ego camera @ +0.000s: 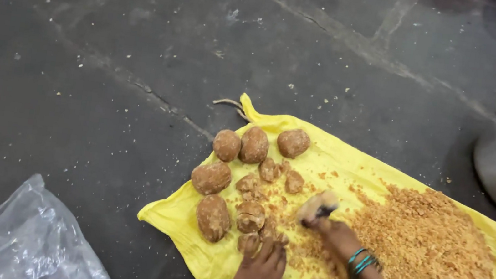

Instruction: The person sits at a yellow cloth on the floor and breaks hard brown sugar (jaggery) lumps into smaller pieces, striking each lump with a short-handled mallet while steadying the lumps with the other hand. Broken pieces and crumbs accumulate in a pile on the cloth as the person works through the lumps one at a time.

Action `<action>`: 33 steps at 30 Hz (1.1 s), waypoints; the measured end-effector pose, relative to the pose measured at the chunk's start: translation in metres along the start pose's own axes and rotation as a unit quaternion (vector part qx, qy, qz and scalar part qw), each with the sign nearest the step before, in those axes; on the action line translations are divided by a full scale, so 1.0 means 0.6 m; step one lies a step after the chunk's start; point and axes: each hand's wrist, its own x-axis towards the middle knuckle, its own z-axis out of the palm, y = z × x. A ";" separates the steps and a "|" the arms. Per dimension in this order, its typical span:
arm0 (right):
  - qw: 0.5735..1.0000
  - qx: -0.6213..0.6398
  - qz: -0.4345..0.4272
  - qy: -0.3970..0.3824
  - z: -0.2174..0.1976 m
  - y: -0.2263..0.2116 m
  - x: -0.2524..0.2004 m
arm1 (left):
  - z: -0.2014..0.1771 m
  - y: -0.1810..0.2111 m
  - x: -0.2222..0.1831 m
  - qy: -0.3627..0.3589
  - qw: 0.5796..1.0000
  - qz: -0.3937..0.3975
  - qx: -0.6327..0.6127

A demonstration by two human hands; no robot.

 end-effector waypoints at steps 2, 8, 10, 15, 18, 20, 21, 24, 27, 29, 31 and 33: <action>0.997 0.051 0.044 -0.025 -0.027 -0.017 -0.015 | -0.013 0.010 0.025 -0.018 1.000 -0.004 -0.011; 0.977 0.175 0.042 0.114 -0.053 -0.001 0.005 | -0.121 0.003 0.082 -0.140 0.981 0.044 -0.130; 0.996 -0.037 0.014 0.081 -0.039 0.071 0.096 | -0.056 -0.024 0.060 -0.015 0.996 0.051 -0.065; 0.996 -0.074 0.041 0.027 -0.088 -0.008 0.033 | -0.053 -0.037 -0.022 -0.043 0.993 0.001 -0.106; 0.998 -0.038 0.029 0.042 -0.081 -0.038 -0.012 | 0.021 -0.061 -0.067 -0.005 0.996 0.028 -0.083; 0.997 -0.027 0.011 0.069 -0.053 -0.007 0.018 | 0.050 -0.081 -0.073 0.057 0.994 0.071 -0.052; 0.993 -0.098 -0.005 0.065 -0.029 0.030 0.051 | 0.049 -0.087 -0.071 0.102 0.990 0.102 -0.002; 0.988 -0.154 -0.013 0.029 -0.025 0.033 0.099 | 0.071 -0.091 -0.067 0.168 0.976 0.125 0.057; 0.998 -0.064 0.018 -0.015 -0.047 -0.028 0.056 | 0.053 -0.089 -0.076 0.185 0.973 0.124 0.056; 0.999 0.001 0.040 -0.022 -0.062 -0.048 0.018 | 0.050 -0.086 -0.078 0.193 0.973 0.124 0.038; 0.999 -0.032 0.020 0.030 -0.063 -0.051 -0.011 | 0.060 -0.088 -0.096 0.213 0.968 0.126 0.049; 0.991 -0.121 -0.025 0.059 -0.023 0.039 0.056 | 0.104 -0.121 -0.095 0.239 0.946 0.214 0.038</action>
